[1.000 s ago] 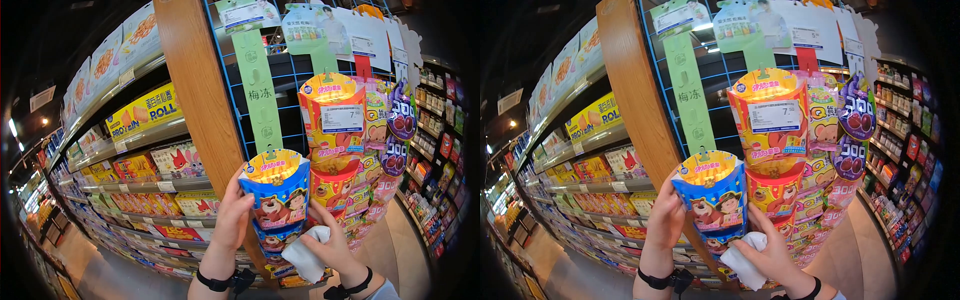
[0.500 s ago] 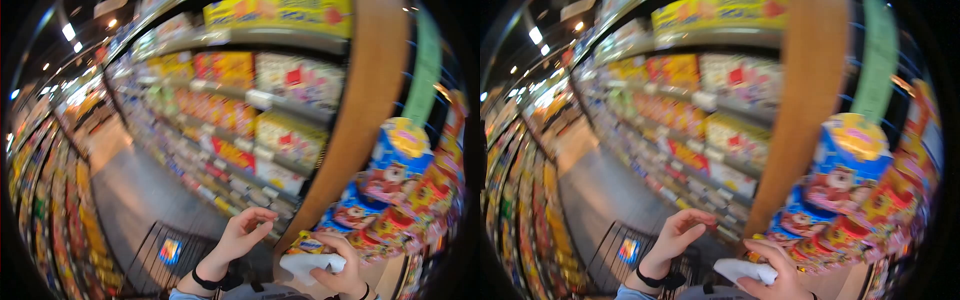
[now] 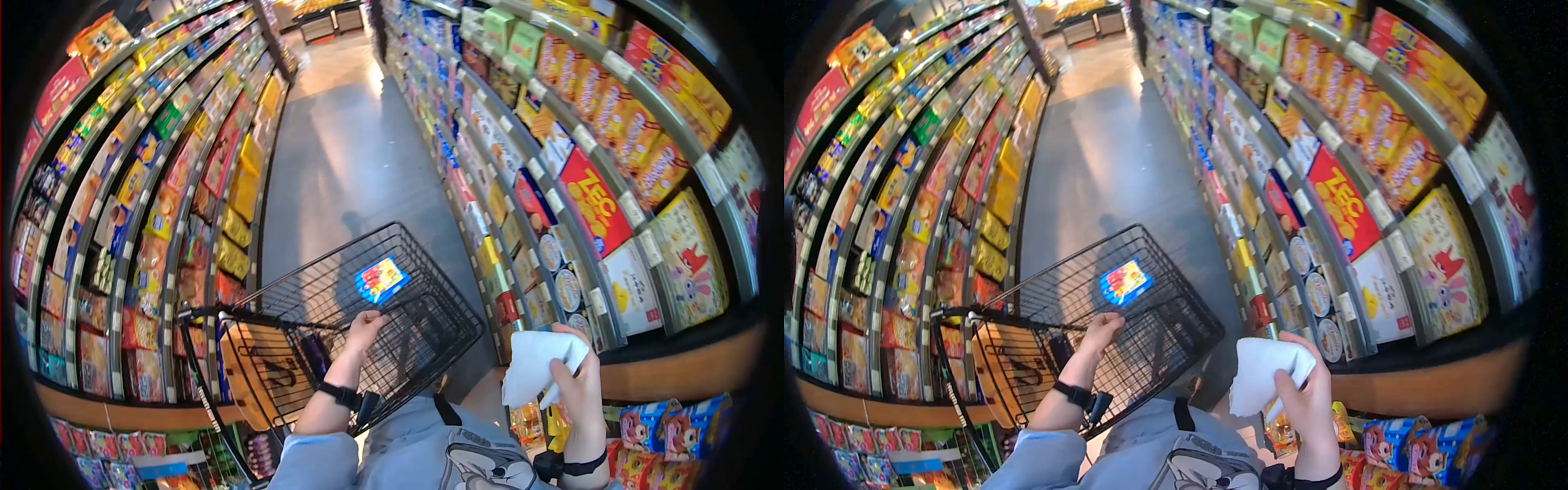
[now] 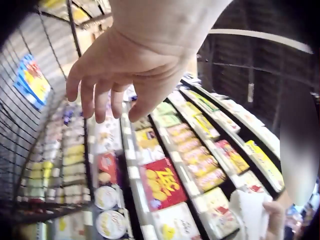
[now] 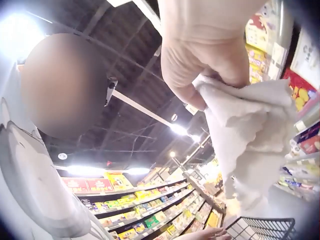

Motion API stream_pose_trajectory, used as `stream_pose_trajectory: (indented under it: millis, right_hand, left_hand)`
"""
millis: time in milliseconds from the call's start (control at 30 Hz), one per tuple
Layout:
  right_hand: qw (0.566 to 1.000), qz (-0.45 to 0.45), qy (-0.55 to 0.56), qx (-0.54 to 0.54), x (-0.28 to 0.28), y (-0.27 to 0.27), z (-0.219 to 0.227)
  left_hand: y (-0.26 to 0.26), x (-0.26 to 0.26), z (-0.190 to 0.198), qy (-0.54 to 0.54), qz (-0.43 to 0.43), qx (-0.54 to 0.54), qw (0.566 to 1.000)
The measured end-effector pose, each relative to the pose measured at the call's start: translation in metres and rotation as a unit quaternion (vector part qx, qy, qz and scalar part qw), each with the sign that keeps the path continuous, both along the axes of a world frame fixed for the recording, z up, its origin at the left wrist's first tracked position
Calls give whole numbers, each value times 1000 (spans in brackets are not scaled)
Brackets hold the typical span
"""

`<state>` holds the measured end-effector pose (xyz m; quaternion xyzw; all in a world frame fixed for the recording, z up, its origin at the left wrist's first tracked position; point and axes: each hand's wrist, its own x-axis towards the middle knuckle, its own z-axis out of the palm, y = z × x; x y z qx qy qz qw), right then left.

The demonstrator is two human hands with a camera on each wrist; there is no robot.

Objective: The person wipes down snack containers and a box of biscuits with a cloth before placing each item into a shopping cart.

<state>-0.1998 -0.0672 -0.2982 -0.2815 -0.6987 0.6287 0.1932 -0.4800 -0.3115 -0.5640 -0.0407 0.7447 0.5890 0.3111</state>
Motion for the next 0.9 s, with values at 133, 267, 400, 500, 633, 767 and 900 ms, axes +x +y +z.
stream_pose_trajectory:
  millis: [133,267,400,500,633,767,900]
  right_hand:
    - [998,9,-26,-50,-26,1,-15]
    - [996,1,-48,-70,-36,7,-30]
    - [995,-12,-85,-51,-39,13,-27]
    - [993,-42,-95,-51,-33,18,-33]
    - [989,-81,-112,-48,-27,17,-32]
    - [986,-107,-116,-56,-8,22,-40]
    - [984,-127,-100,-80,9,26,-48]
  left_hand:
    - [-4,-25,-14,-187,92,-18,978]
    - [16,-51,-69,-349,184,90,914]
    - [54,-65,-98,-442,274,179,835]
    - [75,-80,-128,-387,325,258,824]
    - [93,-98,-143,-354,432,248,792]
    - [95,-91,-135,-289,399,301,817]
    - [78,-65,-81,-343,386,287,807]
